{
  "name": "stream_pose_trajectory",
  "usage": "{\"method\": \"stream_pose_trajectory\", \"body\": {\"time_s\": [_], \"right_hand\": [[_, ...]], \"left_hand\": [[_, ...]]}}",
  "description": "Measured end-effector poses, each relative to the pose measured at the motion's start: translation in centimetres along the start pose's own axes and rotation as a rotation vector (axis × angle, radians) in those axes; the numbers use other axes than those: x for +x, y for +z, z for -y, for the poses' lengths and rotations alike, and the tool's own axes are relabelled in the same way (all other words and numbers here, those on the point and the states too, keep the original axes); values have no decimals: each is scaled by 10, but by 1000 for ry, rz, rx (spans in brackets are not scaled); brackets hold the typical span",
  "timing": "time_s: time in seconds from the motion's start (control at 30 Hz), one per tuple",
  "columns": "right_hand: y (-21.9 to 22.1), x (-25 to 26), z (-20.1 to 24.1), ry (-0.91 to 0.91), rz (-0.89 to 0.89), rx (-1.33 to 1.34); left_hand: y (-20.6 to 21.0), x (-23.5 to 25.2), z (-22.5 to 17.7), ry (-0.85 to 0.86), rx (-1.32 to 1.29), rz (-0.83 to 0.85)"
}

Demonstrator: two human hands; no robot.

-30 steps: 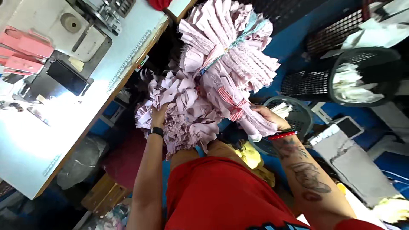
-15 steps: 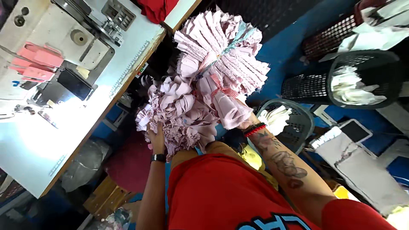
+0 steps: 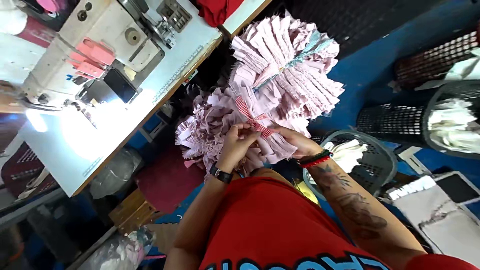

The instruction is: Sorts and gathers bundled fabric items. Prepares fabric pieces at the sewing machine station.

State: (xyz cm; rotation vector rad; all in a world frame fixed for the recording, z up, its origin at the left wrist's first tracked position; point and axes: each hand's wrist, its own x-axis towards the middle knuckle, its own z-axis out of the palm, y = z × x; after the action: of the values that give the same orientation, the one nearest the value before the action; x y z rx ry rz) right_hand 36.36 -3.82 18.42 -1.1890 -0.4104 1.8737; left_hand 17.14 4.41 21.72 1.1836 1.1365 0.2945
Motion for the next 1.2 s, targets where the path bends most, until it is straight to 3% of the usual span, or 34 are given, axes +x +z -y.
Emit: {"method": "stream_pose_trajectory", "body": {"time_s": [0.37, 0.63, 1.2], "right_hand": [[8, -23, 34, -235, 216, -355], [21, -37, 49, -296, -152, -465], [45, -56, 50, -466, -277, -551]], "left_hand": [[-10, 4, -9, -198, -434, -56], [-18, 5, -12, -197, -575, -53], [-16, -10, -31, -182, -706, -58]]}}
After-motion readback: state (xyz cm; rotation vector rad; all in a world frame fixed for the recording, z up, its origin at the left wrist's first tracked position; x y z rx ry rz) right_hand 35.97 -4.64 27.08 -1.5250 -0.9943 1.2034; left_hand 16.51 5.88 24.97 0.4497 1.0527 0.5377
